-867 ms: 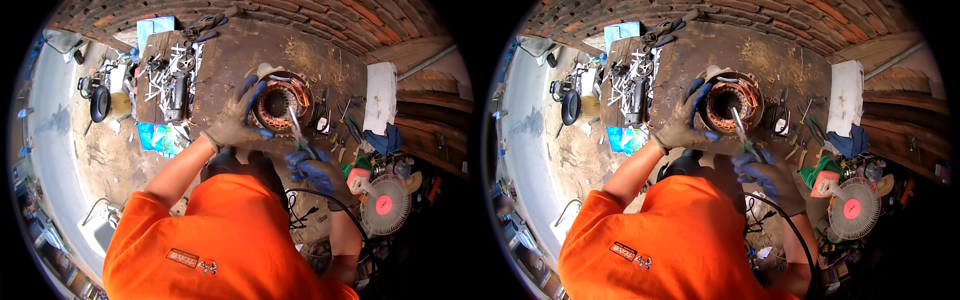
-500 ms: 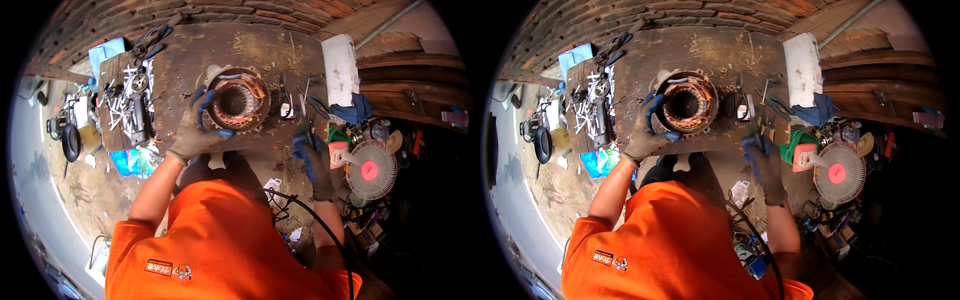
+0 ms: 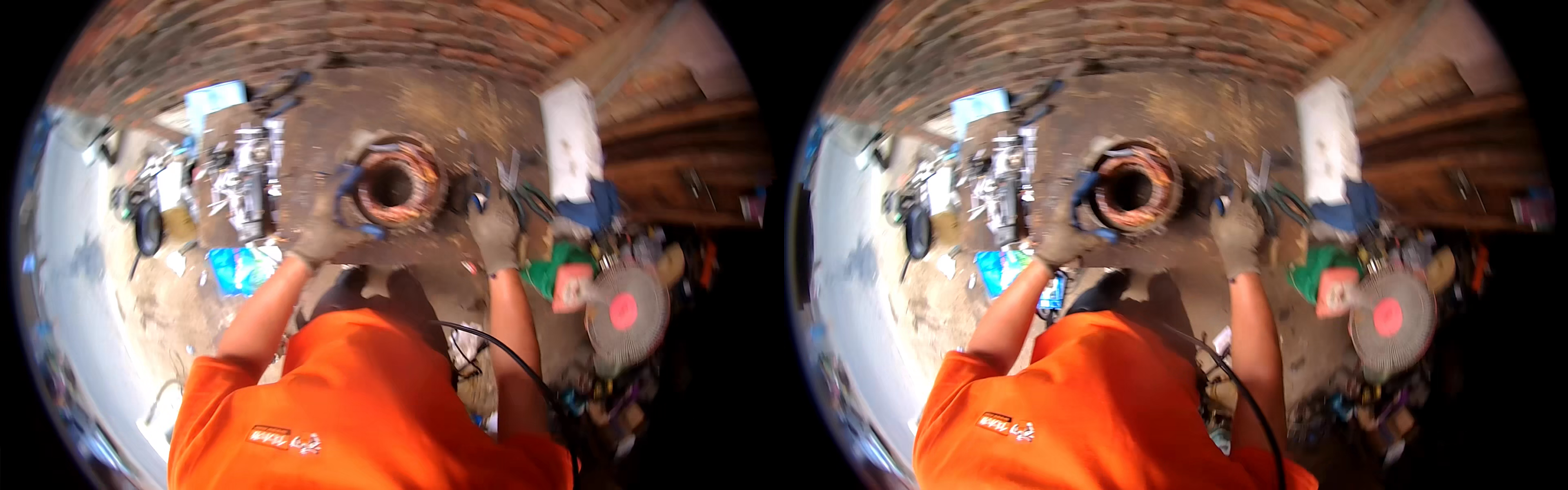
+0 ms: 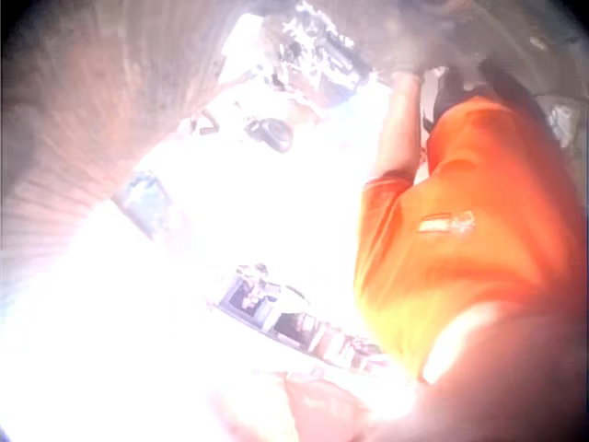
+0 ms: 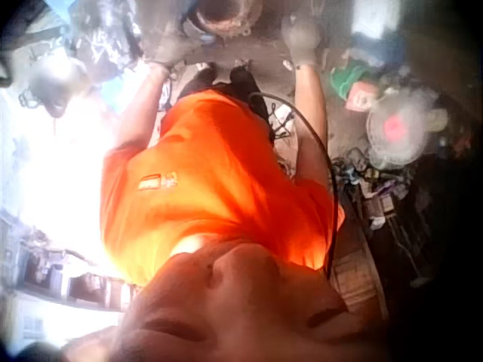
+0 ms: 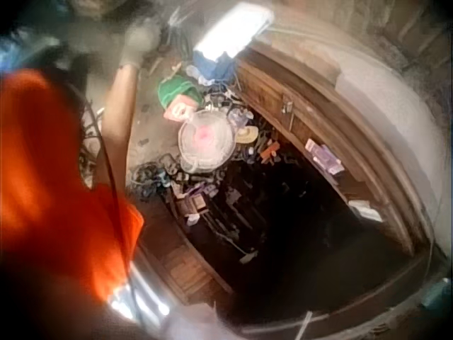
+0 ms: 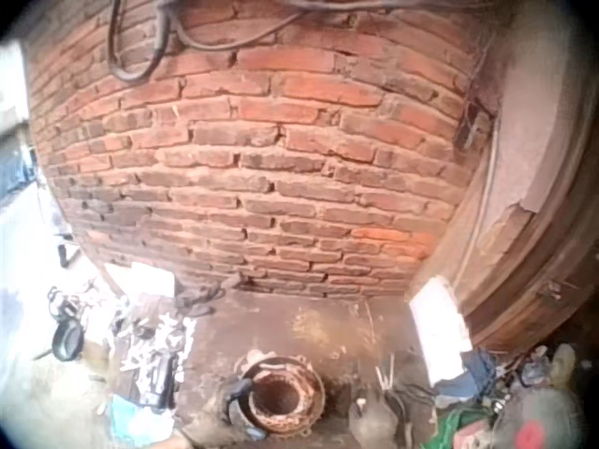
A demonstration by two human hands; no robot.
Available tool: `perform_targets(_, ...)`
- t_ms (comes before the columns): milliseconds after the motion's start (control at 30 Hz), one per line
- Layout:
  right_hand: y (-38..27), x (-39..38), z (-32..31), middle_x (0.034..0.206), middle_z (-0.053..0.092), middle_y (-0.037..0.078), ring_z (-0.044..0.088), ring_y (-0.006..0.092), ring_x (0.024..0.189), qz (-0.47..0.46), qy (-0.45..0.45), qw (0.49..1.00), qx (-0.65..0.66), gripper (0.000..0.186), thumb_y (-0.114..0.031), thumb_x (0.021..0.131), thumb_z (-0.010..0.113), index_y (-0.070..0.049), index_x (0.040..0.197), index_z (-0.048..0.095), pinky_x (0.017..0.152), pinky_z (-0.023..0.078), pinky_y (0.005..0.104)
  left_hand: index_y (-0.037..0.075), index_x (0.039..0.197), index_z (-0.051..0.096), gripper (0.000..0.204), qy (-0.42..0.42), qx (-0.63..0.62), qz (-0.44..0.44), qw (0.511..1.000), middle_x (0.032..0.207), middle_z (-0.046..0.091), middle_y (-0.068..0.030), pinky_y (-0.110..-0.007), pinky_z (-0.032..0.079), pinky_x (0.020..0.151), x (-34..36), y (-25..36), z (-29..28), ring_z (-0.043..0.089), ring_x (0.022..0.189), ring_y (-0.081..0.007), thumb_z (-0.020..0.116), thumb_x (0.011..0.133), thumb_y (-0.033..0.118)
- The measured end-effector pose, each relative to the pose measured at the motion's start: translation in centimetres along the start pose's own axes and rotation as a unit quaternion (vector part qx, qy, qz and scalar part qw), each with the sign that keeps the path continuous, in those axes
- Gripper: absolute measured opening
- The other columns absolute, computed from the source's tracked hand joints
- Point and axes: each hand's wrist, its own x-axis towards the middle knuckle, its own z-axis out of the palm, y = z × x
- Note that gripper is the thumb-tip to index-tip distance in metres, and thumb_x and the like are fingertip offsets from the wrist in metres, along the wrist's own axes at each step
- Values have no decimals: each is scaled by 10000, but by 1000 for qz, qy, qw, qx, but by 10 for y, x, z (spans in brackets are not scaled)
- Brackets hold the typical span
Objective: The person works on a cylindrical motor stator on a cluttered workbench, using pliers and a screwdriver to strip and adjust copper windings. The person then walks through a cluttered workshop to retrieve a metal rod and returns to the workbench to continue working on the stator.
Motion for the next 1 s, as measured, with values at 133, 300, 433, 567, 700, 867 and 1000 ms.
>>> perform_targets(133,23,27,89,789,680,63,655,206,649,-362,123,887,-260,147,-220,921,575,-127,906,689,576,509,388,53,1388,524,893,-23,60,-34,997,1252,624,-187,-399,504,1002,12,46,-21,617,1138,-311,919,640,340)
perform_targets(300,-4,69,109,916,668,60,629,158,779,-254,-57,941,-216,187,-263,956,565,-118,1030,655,657,477,309,154,1526,378,1071,-5,28,79,997,1582,300,-214,-474,332,1175,2,14,2,343,1442,-404,909,632,409)
perform_targets(433,-32,88,77,899,648,49,603,132,744,-198,-113,974,16,219,-232,951,593,-89,1115,617,623,455,280,209,1557,330,1088,-43,4,-51,998,1597,281,-211,-472,293,1196,-15,9,6,312,1458,-404,892,641,378)
perform_targets(567,-24,88,34,882,627,39,578,106,709,-61,-243,794,554,293,-201,946,620,-60,1199,579,588,433,251,206,1559,327,1079,-45,2,-81,996,1567,340,-216,-461,330,1174,-9,30,4,358,1436,-391,885,647,350)
perform_targets(700,-5,50,-23,864,606,29,552,80,675,-24,-360,584,727,385,-170,941,648,-32,1284,541,554,411,223,187,1534,382,1028,-19,-34,-103,994,1425,545,-164,-410,420,1108,-14,8,13,528,1296,-325,898,665,374)
perform_targets(867,-50,-10,-108,748,594,34,576,127,601,31,-476,578,663,504,-212,878,691,13,1301,533,549,452,241,144,1541,366,975,-12,-6,-140,990,1424,549,-147,-385,431,1086,-9,26,10,522,1310,-278,871,724,315)
perform_targets(1000,-61,-20,-115,749,589,29,546,107,587,18,-558,537,632,439,-233,917,659,21,1261,561,550,421,229,144,1600,240,1091,24,-72,-112,991,1530,448,-94,-363,368,1140,-14,4,19,427,1385,-200,884,719,145)
